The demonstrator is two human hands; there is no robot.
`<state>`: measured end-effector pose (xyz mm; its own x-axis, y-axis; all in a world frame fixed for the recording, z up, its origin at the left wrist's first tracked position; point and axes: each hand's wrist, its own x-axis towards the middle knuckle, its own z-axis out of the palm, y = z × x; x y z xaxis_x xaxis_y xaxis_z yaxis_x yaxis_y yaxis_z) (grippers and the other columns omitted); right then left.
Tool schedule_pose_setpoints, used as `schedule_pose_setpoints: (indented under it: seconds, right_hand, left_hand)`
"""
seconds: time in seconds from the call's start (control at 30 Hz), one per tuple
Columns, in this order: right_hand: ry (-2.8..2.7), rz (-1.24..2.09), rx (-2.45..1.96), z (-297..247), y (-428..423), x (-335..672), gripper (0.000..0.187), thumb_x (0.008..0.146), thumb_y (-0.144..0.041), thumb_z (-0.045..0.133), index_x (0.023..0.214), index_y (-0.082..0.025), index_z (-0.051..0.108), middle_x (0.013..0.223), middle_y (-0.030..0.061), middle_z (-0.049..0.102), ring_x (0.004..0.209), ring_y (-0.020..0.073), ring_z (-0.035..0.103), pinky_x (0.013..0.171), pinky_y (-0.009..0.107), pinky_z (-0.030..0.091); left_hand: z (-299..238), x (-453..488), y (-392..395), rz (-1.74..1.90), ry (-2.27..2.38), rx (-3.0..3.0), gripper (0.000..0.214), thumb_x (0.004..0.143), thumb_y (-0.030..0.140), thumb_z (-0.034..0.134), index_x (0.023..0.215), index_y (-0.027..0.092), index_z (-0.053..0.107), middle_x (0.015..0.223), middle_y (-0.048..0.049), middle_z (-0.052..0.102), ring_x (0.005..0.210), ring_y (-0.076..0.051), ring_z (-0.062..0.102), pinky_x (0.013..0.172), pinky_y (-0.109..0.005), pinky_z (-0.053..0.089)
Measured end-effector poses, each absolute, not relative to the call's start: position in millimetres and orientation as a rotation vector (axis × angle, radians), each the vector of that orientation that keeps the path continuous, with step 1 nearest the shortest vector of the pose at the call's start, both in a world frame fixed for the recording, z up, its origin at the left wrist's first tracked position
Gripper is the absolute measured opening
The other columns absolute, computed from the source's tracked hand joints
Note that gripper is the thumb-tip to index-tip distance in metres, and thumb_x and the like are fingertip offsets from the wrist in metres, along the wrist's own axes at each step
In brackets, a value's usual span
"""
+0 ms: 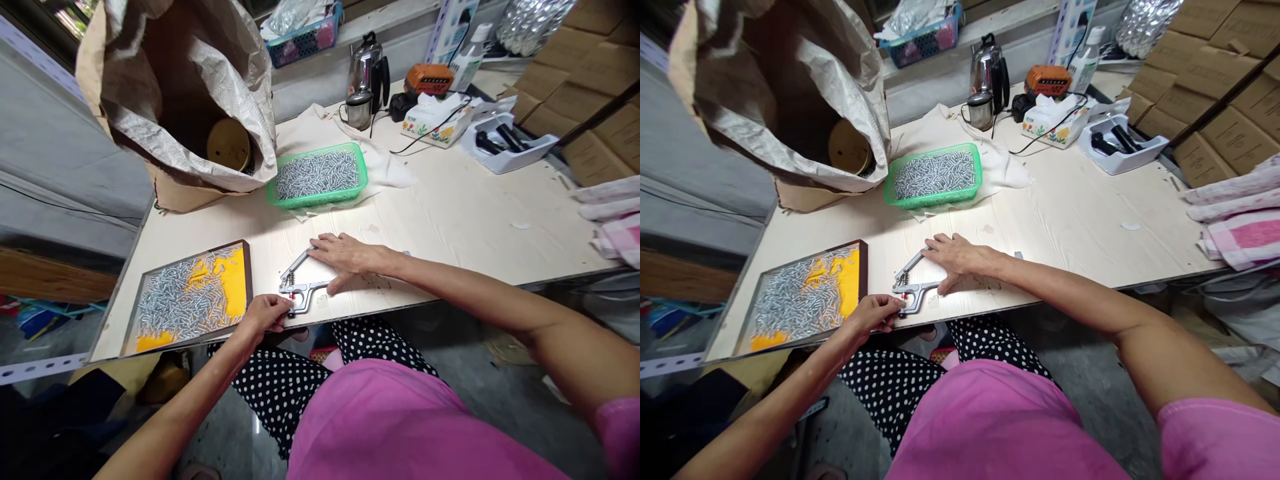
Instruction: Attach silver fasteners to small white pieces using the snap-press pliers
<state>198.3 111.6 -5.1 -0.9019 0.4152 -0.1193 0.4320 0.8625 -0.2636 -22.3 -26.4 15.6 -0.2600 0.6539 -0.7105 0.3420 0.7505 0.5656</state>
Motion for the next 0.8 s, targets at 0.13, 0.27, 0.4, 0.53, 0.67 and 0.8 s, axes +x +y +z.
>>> schedule_pose_setpoints:
  seconds: [0.13,0.27,0.4,0.53,0.67,0.8]
  right_hand:
    - [2.982,-0.384,0.644,3,113,197,0.093,0.073,-0.066,0.076,0.142,-0.010,0.049,0.141,0.0216,0.053,0.123,0.0396,0.045,0.094,0.048,0.043]
    - [2.997,-0.334,0.605,7,111,196,0.080,0.080,-0.060,0.072,0.140,-0.012,0.049,0.125,0.0178,0.060,0.108,0.0330,0.048,0.084,0.041,0.039]
    - [3.014,-0.318,0.614,7,106,195,0.073,0.084,-0.053,0.071,0.142,-0.015,0.048,0.120,0.0159,0.062,0.103,0.0308,0.048,0.081,0.039,0.036]
    - [3.026,-0.297,0.772,-2,103,195,0.075,0.080,-0.059,0.074,0.136,-0.014,0.053,0.116,0.0166,0.063,0.103,0.0322,0.049,0.082,0.040,0.036]
    - [2.981,-0.255,0.880,-6,100,196,0.068,0.075,-0.067,0.076,0.115,-0.013,0.064,0.113,0.0172,0.064,0.103,0.0328,0.050,0.082,0.040,0.038]
    - [2.956,-0.270,0.827,2,92,197,0.050,0.079,-0.057,0.079,0.100,-0.013,0.068,0.105,0.0144,0.065,0.101,0.0300,0.052,0.081,0.038,0.037]
  left_hand:
    - [17,-22,-27,0.349,1.887,0.754,0.031,0.067,0.041,0.081,0.069,0.015,0.065,0.045,0.0055,0.053,0.041,-0.007,0.046,0.042,-0.019,0.041]
    - [17,-21,-28,0.357,1.887,0.751,0.036,0.065,0.045,0.082,0.067,0.015,0.063,0.046,0.0054,0.053,0.041,-0.007,0.045,0.041,-0.019,0.041]
    - [16,-20,-30,0.376,1.901,0.755,0.041,0.062,0.050,0.084,0.063,0.016,0.061,0.045,0.0057,0.051,0.041,-0.007,0.045,0.040,-0.019,0.042]
    - [14,-20,-30,0.381,1.904,0.750,0.040,0.063,0.049,0.084,0.065,0.016,0.063,0.046,0.0050,0.052,0.042,-0.008,0.046,0.041,-0.020,0.043]
    - [16,-20,-31,0.327,1.922,0.779,0.037,0.070,0.048,0.081,0.066,0.016,0.063,0.047,0.0044,0.052,0.042,-0.010,0.046,0.044,-0.022,0.043]
    - [25,-13,-39,0.164,2.116,1.379,0.026,0.090,0.037,0.064,0.074,0.017,0.067,0.071,-0.0037,0.063,0.063,-0.017,0.060,0.059,-0.028,0.049]
